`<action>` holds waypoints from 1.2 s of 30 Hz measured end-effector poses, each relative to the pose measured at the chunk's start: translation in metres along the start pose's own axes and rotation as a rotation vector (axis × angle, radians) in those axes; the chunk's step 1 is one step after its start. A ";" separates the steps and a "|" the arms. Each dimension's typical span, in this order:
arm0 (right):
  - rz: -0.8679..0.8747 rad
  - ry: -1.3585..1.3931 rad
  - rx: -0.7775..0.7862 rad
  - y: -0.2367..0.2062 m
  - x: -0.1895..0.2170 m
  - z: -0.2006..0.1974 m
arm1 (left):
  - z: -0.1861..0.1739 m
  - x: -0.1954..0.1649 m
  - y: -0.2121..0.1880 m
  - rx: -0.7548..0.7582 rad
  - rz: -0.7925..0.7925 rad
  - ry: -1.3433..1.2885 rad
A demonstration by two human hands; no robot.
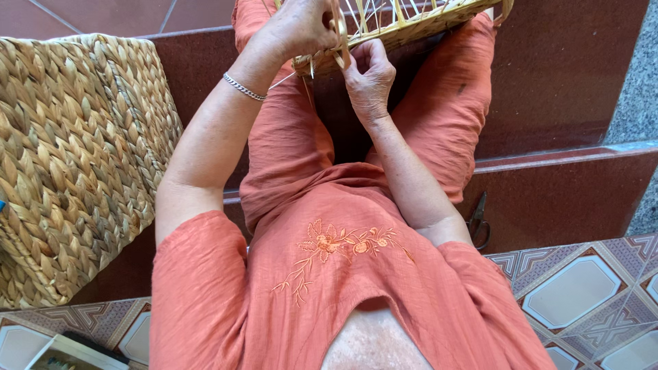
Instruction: The person wipes a finished woven basket with a blue cloth, then picks up a partially woven basket frame and continues weaving with dried palm leaves. They interlace the leaves through the frame, pull them tight, and trim excess strands with scissors.
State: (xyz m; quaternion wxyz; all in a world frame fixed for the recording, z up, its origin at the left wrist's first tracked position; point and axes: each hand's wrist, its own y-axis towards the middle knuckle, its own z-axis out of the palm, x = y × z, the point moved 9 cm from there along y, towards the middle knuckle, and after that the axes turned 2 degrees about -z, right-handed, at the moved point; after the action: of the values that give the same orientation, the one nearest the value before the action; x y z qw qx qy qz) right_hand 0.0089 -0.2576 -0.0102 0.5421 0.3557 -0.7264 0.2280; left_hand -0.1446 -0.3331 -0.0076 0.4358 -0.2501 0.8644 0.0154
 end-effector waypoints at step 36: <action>-0.048 -0.277 0.438 -0.023 -0.037 -0.005 | -0.011 -0.025 -0.045 -0.055 0.174 -0.264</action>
State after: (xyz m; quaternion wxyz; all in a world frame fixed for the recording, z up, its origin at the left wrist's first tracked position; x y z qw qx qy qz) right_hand 0.0356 -0.2586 -0.0449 0.3527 0.5093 -0.7186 0.3160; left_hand -0.1201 -0.3648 0.0268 0.5358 -0.1818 0.8172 0.1094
